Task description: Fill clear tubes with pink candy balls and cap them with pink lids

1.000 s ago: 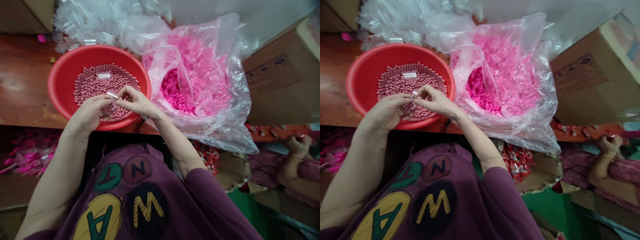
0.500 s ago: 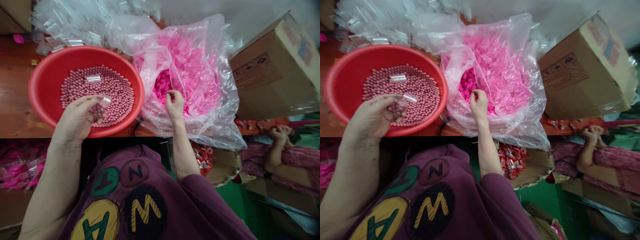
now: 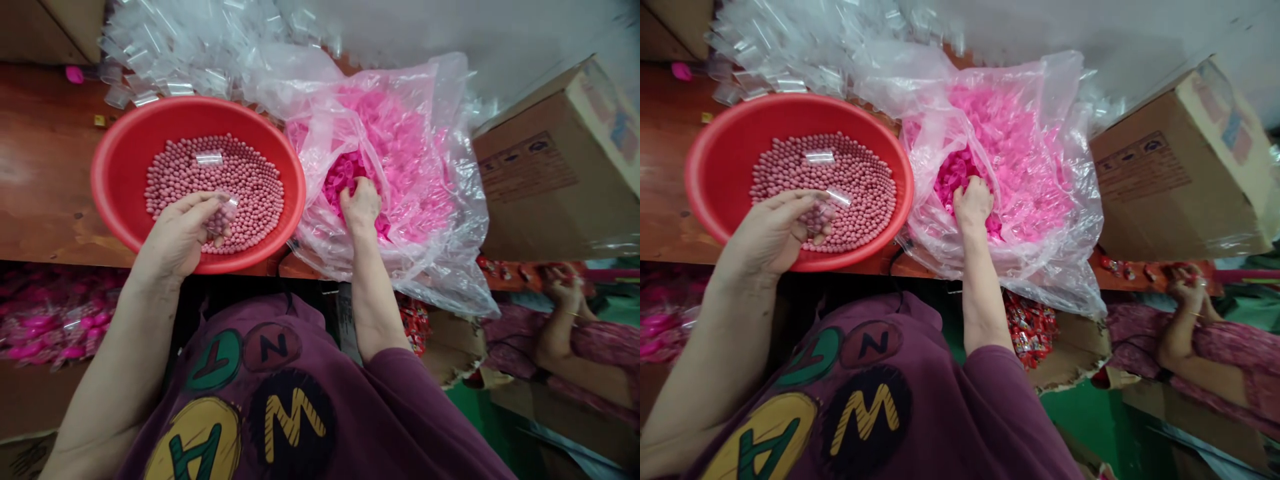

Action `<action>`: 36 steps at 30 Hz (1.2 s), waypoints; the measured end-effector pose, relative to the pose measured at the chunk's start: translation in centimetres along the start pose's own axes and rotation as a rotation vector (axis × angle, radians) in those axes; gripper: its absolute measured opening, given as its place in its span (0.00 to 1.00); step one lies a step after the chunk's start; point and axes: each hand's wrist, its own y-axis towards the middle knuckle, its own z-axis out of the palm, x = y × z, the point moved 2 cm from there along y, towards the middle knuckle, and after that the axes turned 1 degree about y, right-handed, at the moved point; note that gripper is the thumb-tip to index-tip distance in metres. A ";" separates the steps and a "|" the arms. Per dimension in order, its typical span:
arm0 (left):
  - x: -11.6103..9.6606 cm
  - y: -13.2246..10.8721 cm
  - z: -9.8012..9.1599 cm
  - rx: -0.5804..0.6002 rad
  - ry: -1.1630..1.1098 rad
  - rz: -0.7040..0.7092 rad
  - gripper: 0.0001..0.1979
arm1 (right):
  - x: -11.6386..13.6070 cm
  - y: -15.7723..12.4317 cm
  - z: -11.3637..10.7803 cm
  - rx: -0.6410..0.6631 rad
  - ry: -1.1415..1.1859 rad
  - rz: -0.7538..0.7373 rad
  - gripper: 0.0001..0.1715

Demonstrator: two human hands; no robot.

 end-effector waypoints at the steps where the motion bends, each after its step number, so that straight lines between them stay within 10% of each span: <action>1: 0.1 0.1 0.0 0.001 -0.002 0.008 0.09 | -0.4 0.0 -0.2 -0.038 0.050 -0.006 0.21; 8: 0.4 0.5 -0.2 0.063 0.001 0.095 0.14 | -1.0 -1.7 -2.5 -0.211 0.644 -0.065 0.20; 19: 1.3 1.1 -0.4 0.210 0.000 0.210 0.17 | 16.2 -11.7 -2.7 0.400 1.030 -0.542 0.19; 36: 1.2 1.6 -0.1 0.265 -0.060 0.136 0.07 | 16.0 -11.0 -0.3 0.326 1.086 -0.522 0.14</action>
